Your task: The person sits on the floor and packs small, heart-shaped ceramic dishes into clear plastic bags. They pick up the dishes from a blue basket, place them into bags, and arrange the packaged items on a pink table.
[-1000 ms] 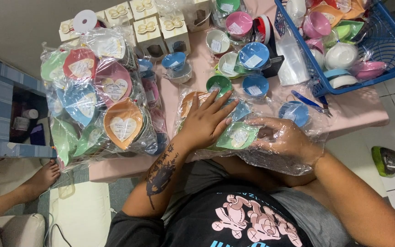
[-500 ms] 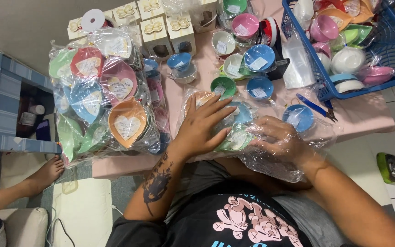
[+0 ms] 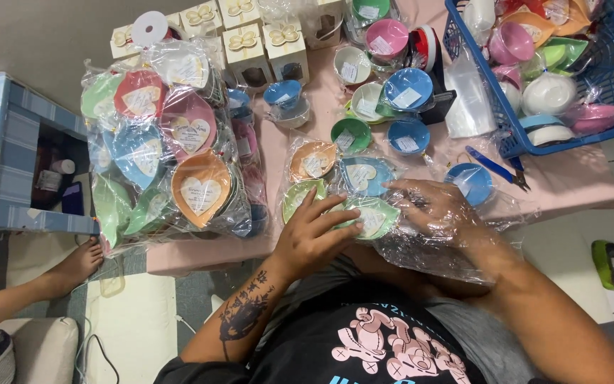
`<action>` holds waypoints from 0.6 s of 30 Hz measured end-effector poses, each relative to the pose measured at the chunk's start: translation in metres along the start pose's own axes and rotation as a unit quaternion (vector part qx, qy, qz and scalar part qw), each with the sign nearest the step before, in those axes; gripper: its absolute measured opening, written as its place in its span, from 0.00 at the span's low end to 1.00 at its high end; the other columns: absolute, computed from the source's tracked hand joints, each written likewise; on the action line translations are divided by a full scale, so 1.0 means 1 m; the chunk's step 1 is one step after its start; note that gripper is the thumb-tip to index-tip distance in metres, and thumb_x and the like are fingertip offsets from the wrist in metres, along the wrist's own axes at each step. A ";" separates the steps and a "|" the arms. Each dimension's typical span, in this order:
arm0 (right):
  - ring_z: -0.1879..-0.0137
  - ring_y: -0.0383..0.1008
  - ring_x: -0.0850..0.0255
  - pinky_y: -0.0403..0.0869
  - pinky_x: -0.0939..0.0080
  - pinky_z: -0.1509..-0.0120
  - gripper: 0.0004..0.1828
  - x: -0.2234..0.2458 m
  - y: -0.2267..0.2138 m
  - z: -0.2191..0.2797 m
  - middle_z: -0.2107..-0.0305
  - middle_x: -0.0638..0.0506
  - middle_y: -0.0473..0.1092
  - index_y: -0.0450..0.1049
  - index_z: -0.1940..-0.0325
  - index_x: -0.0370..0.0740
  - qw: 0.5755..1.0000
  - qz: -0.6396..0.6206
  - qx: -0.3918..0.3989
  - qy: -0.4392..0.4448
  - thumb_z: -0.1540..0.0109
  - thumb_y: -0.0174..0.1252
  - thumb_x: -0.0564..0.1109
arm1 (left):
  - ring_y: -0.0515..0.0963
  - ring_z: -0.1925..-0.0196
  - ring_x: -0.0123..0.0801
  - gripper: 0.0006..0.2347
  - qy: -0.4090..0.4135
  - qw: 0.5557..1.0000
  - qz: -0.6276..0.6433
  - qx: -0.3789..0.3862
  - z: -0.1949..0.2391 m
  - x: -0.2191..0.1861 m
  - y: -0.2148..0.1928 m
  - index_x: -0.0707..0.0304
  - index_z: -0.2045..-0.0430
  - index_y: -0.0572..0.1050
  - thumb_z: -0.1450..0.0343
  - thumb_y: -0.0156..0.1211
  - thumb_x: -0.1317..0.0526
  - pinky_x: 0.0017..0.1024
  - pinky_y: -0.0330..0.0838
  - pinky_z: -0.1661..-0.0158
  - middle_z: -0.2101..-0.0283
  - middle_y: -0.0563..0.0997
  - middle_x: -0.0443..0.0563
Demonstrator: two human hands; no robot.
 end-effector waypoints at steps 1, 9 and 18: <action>0.50 0.83 0.42 0.83 0.40 0.48 0.23 0.000 0.007 -0.004 0.53 0.40 0.80 0.78 0.36 0.49 1.000 0.000 0.000 0.000 0.37 0.63 0.44 | 0.84 0.40 0.50 0.05 0.000 1.000 0.000 0.000 0.000 0.000 -0.001 0.48 0.61 0.85 0.28 0.70 0.58 0.56 0.58 0.29 0.48 0.86 0.45; 0.58 0.78 0.45 0.78 0.48 0.56 0.14 0.007 0.008 -0.001 0.62 0.37 0.77 0.79 0.48 0.36 0.991 0.054 -0.092 -0.082 0.36 0.66 0.45 | 0.83 0.38 0.46 0.06 -0.017 0.999 -0.033 0.003 0.004 0.001 -0.001 0.46 0.58 0.84 0.27 0.67 0.56 0.55 0.55 0.28 0.47 0.86 0.43; 0.47 0.82 0.40 0.80 0.39 0.45 0.21 0.007 0.004 0.024 0.53 0.37 0.79 0.84 0.49 0.40 0.988 -0.026 -0.025 -0.153 0.45 0.75 0.48 | 0.81 0.37 0.51 0.11 -0.048 0.999 0.009 0.006 0.004 0.002 -0.004 0.48 0.56 0.84 0.31 0.75 0.58 0.54 0.53 0.28 0.45 0.84 0.48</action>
Point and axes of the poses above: each hand's wrist, its own z-axis away from the middle knuckle, its own y-axis out of the palm, x = y × z, the point moved 4 cm from there along -z, towards the middle knuckle
